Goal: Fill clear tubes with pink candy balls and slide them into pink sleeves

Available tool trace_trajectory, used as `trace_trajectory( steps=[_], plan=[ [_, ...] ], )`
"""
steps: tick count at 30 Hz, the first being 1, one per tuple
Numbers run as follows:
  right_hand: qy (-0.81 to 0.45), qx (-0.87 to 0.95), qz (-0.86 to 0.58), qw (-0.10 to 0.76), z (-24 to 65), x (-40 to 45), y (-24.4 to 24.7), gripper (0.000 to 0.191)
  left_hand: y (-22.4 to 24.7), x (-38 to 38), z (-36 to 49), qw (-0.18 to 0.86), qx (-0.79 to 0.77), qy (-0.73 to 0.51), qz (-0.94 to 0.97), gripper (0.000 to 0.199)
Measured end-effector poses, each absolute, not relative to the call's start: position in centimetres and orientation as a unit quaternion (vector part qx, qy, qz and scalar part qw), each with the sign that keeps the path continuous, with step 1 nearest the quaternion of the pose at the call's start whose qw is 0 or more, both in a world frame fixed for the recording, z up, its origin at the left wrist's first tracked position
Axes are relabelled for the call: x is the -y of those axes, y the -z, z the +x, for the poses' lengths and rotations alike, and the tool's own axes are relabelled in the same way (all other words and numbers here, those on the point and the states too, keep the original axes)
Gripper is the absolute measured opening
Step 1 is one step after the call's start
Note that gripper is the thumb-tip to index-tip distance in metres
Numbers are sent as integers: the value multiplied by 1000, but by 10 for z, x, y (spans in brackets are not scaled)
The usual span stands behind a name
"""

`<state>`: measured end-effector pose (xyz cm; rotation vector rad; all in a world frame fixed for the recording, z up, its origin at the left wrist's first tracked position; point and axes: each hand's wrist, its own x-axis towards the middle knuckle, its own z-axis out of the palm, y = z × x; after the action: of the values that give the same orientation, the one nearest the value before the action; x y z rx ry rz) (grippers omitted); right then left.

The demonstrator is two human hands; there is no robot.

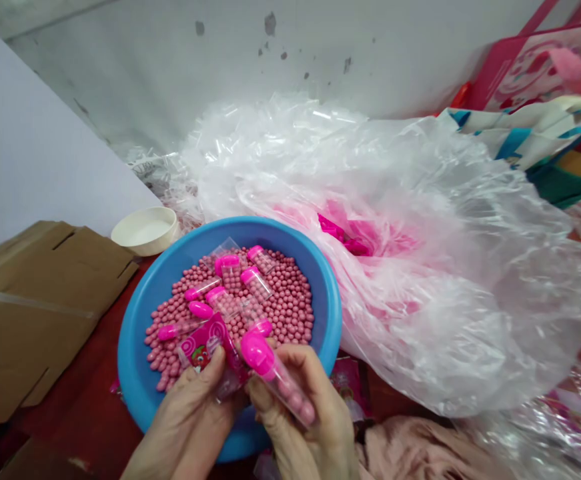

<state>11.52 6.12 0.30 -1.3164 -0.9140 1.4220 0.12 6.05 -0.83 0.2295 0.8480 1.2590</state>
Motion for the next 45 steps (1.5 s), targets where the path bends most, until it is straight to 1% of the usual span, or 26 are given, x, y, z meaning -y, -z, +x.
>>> trace_trajectory(
  steps=[5,9,11,16,18,20,22,25,27,31,33,39,43,45],
  plan=[
    [-608,396,-505,468,105,-69,3,18,9,-62,-4,704,-394,-584,88,22],
    [-596,479,-504,401,101,-75,-1,12,5,-62,-8,679,-431,-590,77,20],
    [-614,476,-500,383,101,-76,-3,12,6,-62,-8,666,-443,-596,69,17],
    [-663,422,-477,393,101,-80,-1,12,11,-62,-9,649,-439,-618,65,15],
    [-687,398,-469,388,99,-83,1,16,11,-63,-11,650,-435,-621,57,15],
    [-702,374,-454,401,96,-84,4,18,13,-64,-13,653,-428,-623,56,13],
    [-705,365,-440,421,94,-85,6,15,14,-64,-16,653,-435,-616,67,11],
    [-682,383,-434,446,92,-83,9,13,15,-65,-22,646,-456,-605,95,22],
    [-652,418,-447,447,93,-81,11,11,13,-66,-26,628,-466,-614,108,26],
    [-584,488,-477,439,93,-78,14,7,7,-66,-31,539,-520,-656,91,13],
    [-581,493,-470,446,93,-79,16,8,5,-65,-32,517,-527,-669,88,13],
    [-622,404,-473,476,94,-78,21,20,4,-66,-30,543,-481,-687,36,6],
    [-639,351,-483,486,92,-77,19,22,2,-68,-30,562,-452,-692,-8,15],
    [-655,346,-473,477,90,-78,17,21,2,-69,-28,569,-447,-690,-21,18]
  ],
)
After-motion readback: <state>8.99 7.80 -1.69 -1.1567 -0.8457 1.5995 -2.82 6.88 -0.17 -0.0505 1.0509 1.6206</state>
